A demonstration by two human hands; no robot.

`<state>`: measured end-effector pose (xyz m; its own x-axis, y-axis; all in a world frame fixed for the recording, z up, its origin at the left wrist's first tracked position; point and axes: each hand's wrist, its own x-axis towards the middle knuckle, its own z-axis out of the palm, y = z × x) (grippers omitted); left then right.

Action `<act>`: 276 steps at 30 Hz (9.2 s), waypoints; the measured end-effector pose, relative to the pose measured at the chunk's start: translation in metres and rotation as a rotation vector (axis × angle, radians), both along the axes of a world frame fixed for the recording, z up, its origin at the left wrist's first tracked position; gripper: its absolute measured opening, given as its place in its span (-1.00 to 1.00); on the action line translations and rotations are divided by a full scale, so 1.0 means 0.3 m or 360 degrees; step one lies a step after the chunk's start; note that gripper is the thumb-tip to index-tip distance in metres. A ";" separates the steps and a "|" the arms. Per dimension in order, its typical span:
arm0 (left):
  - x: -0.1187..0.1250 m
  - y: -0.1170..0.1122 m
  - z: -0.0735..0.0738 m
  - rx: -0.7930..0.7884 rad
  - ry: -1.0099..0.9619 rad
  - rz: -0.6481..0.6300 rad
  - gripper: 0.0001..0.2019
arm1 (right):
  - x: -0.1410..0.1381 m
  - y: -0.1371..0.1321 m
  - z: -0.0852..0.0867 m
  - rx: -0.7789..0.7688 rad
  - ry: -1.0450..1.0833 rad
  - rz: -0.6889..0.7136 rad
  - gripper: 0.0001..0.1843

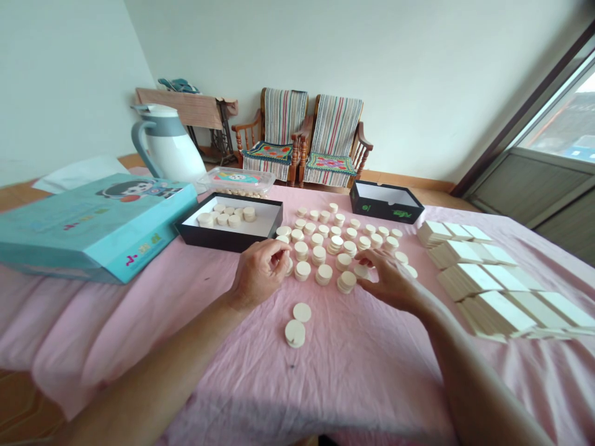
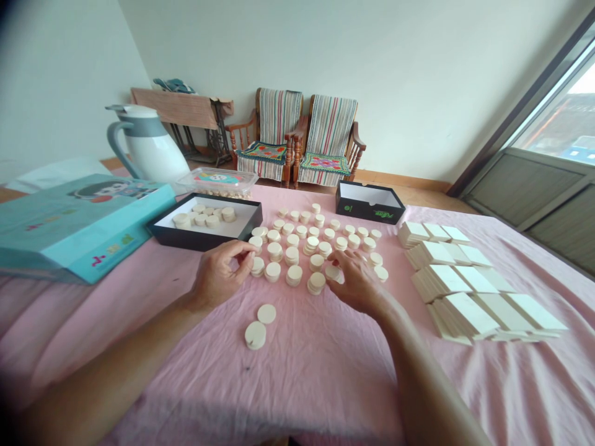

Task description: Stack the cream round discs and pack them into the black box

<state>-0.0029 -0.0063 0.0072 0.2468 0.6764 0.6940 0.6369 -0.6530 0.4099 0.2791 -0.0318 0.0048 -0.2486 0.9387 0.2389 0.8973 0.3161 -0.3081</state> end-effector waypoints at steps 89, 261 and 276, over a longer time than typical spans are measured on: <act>-0.002 -0.001 0.000 -0.0006 0.0008 0.0005 -0.88 | -0.074 -0.064 0.056 0.0059 -0.0112 0.0228 -0.72; -0.029 0.021 0.015 -0.1173 0.0351 -0.0725 -0.85 | -0.354 -0.182 -0.013 -0.0002 0.0066 0.0433 -0.74; -0.026 0.002 0.033 -0.1295 0.0446 -0.0855 -0.81 | -0.311 -0.182 -0.020 -0.0008 0.0127 0.0409 -0.64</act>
